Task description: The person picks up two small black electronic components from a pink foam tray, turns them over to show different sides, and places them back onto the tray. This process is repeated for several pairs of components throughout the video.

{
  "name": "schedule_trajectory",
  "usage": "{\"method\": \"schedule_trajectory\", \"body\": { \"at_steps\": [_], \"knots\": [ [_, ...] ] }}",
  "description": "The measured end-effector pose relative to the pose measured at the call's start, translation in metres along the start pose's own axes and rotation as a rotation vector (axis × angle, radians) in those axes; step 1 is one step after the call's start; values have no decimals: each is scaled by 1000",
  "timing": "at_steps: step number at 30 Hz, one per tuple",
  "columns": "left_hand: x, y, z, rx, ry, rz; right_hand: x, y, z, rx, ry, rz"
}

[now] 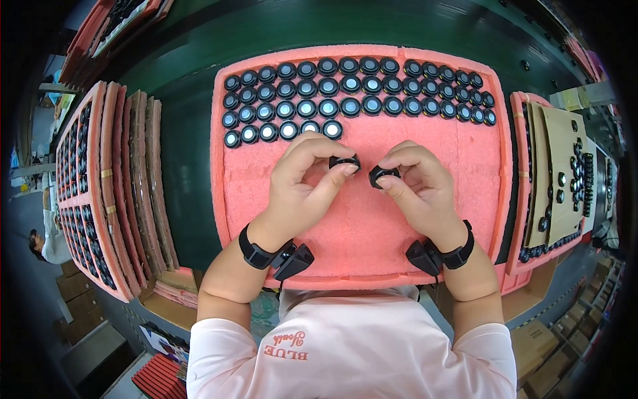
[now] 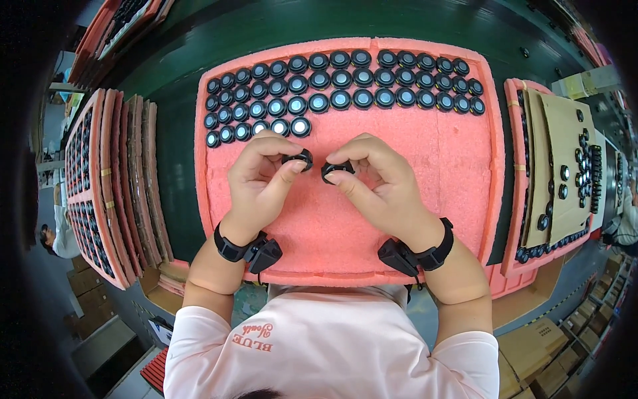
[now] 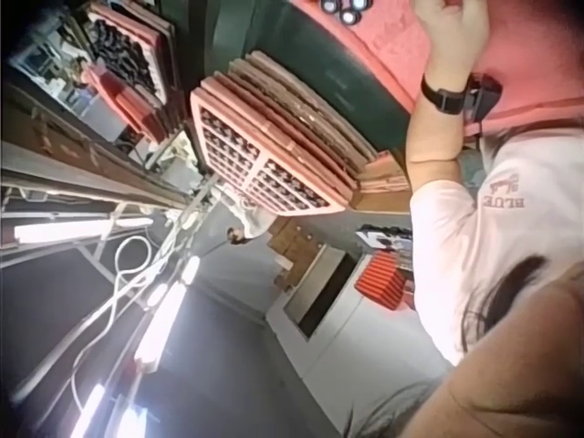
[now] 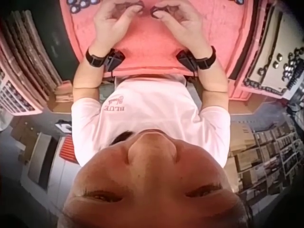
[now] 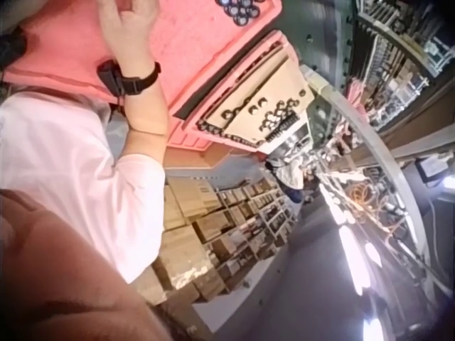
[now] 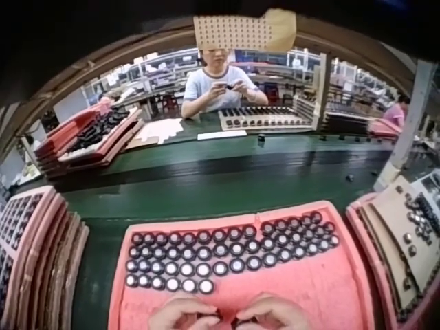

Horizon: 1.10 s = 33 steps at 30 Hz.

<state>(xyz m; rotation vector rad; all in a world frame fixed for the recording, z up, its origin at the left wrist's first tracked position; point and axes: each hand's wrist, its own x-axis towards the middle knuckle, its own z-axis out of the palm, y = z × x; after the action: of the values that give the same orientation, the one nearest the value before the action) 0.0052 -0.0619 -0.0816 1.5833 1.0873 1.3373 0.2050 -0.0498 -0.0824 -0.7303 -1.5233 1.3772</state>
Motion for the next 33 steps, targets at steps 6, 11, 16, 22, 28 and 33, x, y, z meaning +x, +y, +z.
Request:
{"method": "schedule_trajectory", "body": {
  "at_steps": [6,11,16,22,28,33],
  "knots": [
    [12,-11,-4,337,40,146,10,-3,-8,-339,46,120],
    [19,-20,-3,423,-15,208,18,4,-15,-527,131,-33],
    [24,-26,-2,642,-161,382,19,16,-21,-809,77,-130],
    [23,-19,-1,740,-189,288,18,10,-20,-1008,38,-121],
    [24,-26,0,747,-77,235,16,10,-17,-797,73,153],
    [23,-31,1,762,-30,235,15,14,-17,-747,74,89]
  ]
}}
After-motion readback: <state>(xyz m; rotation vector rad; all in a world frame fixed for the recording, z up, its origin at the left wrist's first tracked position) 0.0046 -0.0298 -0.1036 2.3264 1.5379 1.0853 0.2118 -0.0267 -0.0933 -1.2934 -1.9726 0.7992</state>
